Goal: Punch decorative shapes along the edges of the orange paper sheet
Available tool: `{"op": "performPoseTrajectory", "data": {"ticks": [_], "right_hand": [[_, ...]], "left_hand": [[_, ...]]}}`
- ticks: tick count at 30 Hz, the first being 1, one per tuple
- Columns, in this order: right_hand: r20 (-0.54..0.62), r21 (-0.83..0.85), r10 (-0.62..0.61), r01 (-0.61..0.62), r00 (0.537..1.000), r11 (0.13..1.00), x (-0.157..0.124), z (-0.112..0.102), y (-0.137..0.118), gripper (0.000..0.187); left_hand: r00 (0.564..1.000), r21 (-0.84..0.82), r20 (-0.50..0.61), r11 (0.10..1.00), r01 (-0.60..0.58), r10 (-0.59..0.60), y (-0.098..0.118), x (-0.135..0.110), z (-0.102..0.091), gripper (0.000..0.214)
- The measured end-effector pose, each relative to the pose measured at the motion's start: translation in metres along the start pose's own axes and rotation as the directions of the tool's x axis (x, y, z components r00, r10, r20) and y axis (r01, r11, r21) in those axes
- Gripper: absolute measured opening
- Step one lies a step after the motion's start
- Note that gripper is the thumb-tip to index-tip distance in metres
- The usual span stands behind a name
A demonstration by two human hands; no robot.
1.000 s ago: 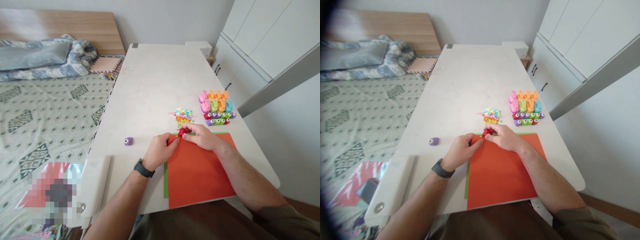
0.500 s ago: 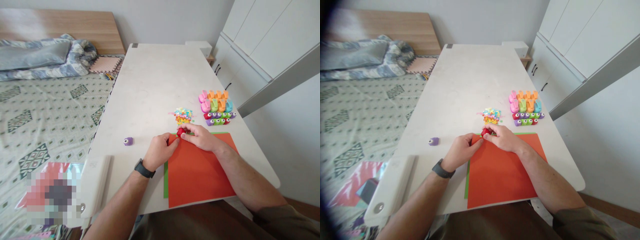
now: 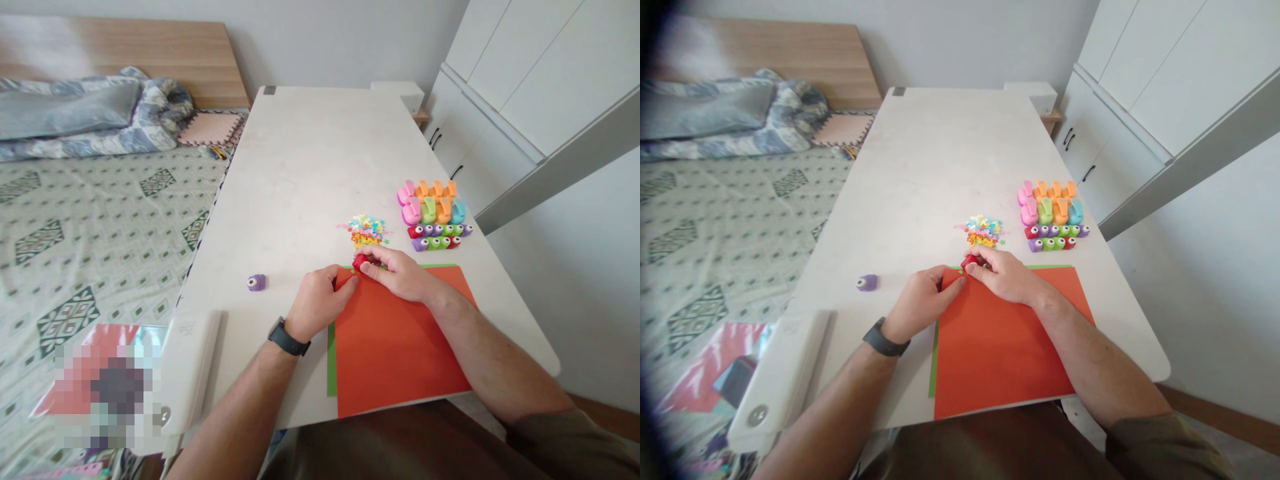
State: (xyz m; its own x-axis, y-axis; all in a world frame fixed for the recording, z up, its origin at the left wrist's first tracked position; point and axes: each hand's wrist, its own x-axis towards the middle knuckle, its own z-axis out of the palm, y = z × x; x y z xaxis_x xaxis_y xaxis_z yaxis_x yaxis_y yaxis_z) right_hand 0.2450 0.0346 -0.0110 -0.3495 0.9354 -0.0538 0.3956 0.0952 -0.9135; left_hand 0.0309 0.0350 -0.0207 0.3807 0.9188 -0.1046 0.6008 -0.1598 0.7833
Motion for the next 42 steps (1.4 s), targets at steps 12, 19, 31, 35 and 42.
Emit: {"op": "performPoseTrajectory", "data": {"ticks": [12,19,31,35,42], "right_hand": [[-0.083,0.078,0.005,0.001,0.997,0.997,0.001,0.003,0.0,0.037],[-0.112,0.115,0.048,-0.035,0.993,0.993,0.003,0.0,0.003,0.036],[-0.179,-0.052,-0.03,0.021,0.983,0.998,0.001,-0.008,0.001,0.015],[-0.156,-0.26,-0.068,0.025,0.986,0.965,-0.001,-0.007,-0.004,0.006],[-0.089,-0.347,-0.143,0.104,0.986,0.932,0.001,-0.005,-0.004,0.009]], "left_hand": [[1.0,0.02,0.002,1.0,-0.013,0.013,0.0,-0.001,0.0,0.038],[1.0,0.027,0.001,1.0,-0.015,0.015,0.001,0.0,-0.001,0.037],[0.999,-0.068,-0.002,0.997,-0.035,0.035,0.004,-0.002,-0.002,0.028],[0.999,-0.089,-0.009,0.995,-0.034,0.034,0.005,-0.002,-0.001,0.028],[0.999,-0.117,-0.018,0.993,-0.032,0.03,0.003,-0.001,0.0,0.031]]}}
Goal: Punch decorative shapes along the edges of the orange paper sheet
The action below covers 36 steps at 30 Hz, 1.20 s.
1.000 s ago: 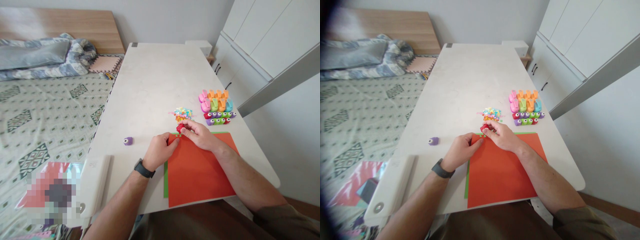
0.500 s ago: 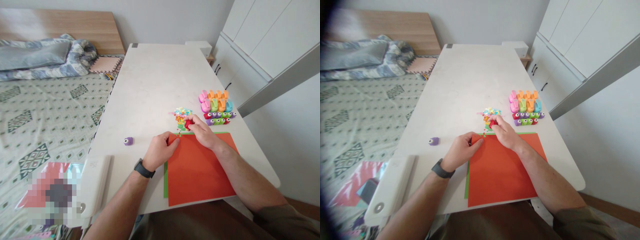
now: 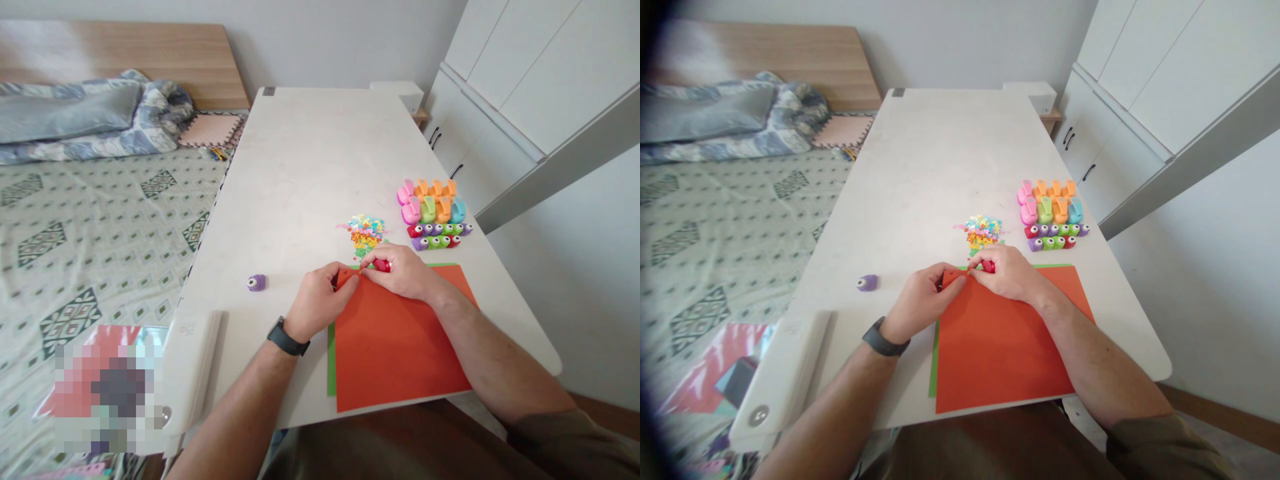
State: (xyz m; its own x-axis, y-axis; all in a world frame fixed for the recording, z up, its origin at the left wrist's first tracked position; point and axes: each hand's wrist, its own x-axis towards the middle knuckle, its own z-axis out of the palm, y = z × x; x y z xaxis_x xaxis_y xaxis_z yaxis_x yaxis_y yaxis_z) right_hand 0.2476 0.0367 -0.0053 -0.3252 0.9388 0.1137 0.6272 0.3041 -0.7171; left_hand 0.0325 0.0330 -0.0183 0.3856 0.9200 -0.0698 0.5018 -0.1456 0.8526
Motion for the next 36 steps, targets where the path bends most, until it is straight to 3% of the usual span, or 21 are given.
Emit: {"op": "performPoseTrajectory", "data": {"ticks": [8,12,20,26,36], "right_hand": [[0.016,0.003,0.025,-0.025,1.0,1.0,0.0,0.002,-0.002,0.008],[0.026,-0.004,0.021,-0.021,0.999,1.0,0.0,0.004,-0.002,0.008],[-0.002,-0.007,-0.009,0.009,1.0,1.0,-0.001,0.005,-0.004,0.006],[-0.016,0.005,-0.036,0.037,0.999,0.999,-0.001,0.005,-0.005,0.006],[-0.006,0.001,-0.022,0.022,1.0,1.0,-0.001,0.002,-0.008,0.007]], "left_hand": [[0.995,-0.099,-0.093,0.994,-0.039,0.03,0.001,0.005,0.002,0.029],[0.996,-0.119,-0.083,0.991,-0.052,0.042,0.002,0.01,0.005,0.026],[0.996,-0.077,-0.093,0.997,0.009,-0.017,0.006,0.012,0.004,0.025],[0.984,-0.109,-0.161,0.993,0.055,-0.073,0.005,0.017,0.003,0.026],[0.992,-0.284,-0.122,0.959,-0.004,-0.032,-0.001,0.026,0.007,0.05]]}}
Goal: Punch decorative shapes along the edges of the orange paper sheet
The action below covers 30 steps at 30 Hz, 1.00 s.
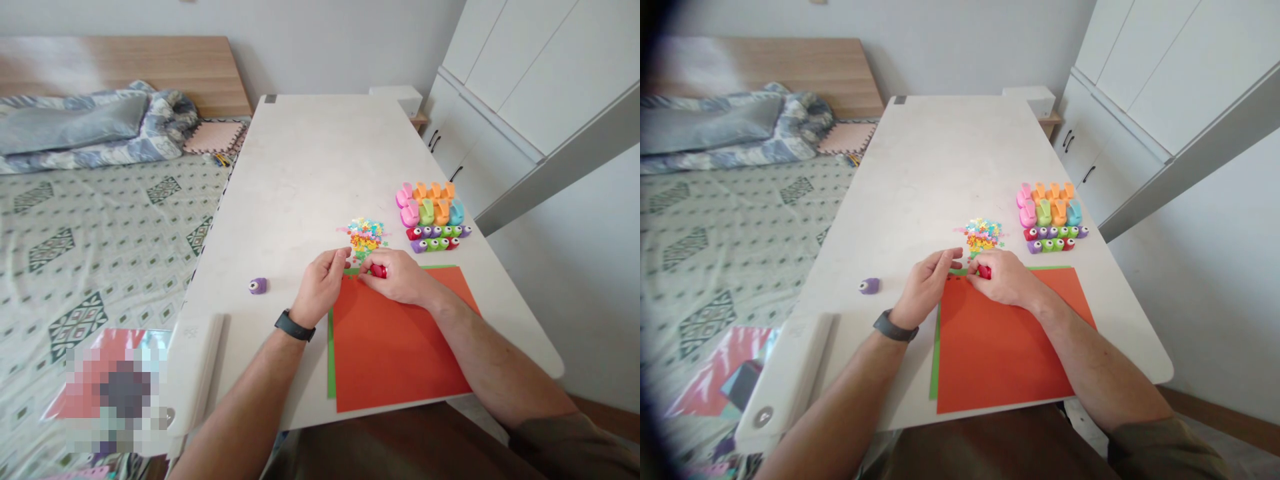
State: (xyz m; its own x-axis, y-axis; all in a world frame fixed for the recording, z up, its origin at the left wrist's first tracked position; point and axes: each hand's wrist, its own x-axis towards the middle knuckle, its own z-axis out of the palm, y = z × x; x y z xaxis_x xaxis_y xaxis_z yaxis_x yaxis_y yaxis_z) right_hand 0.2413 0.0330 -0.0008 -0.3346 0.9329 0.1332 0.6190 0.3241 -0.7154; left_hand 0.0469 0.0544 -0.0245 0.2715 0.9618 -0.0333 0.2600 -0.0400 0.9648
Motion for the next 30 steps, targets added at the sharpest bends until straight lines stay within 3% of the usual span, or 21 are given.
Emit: {"op": "performPoseTrajectory", "data": {"ticks": [7,14,23,30], "right_hand": [[0.001,0.002,0.025,-0.025,1.0,1.0,0.0,-0.002,0.001,0.006],[-0.01,0.023,0.082,-0.082,0.997,0.996,-0.001,-0.001,0.003,0.008],[-0.15,0.177,0.21,-0.183,0.966,0.967,-0.001,-0.011,0.012,0.028],[-0.251,0.285,0.251,-0.176,0.935,0.942,0.001,-0.012,0.024,0.038]], "left_hand": [[1.0,-0.021,-0.016,1.0,-0.004,0.004,0.002,0.0,-0.004,0.053],[0.993,0.12,0.118,0.993,0.001,-0.015,0.007,-0.011,-0.015,0.043],[0.983,0.24,0.18,0.971,-0.007,-0.038,-0.002,-0.014,-0.014,0.037],[0.987,0.279,0.16,0.959,-0.045,-0.001,0.003,-0.016,-0.01,0.031]]}}
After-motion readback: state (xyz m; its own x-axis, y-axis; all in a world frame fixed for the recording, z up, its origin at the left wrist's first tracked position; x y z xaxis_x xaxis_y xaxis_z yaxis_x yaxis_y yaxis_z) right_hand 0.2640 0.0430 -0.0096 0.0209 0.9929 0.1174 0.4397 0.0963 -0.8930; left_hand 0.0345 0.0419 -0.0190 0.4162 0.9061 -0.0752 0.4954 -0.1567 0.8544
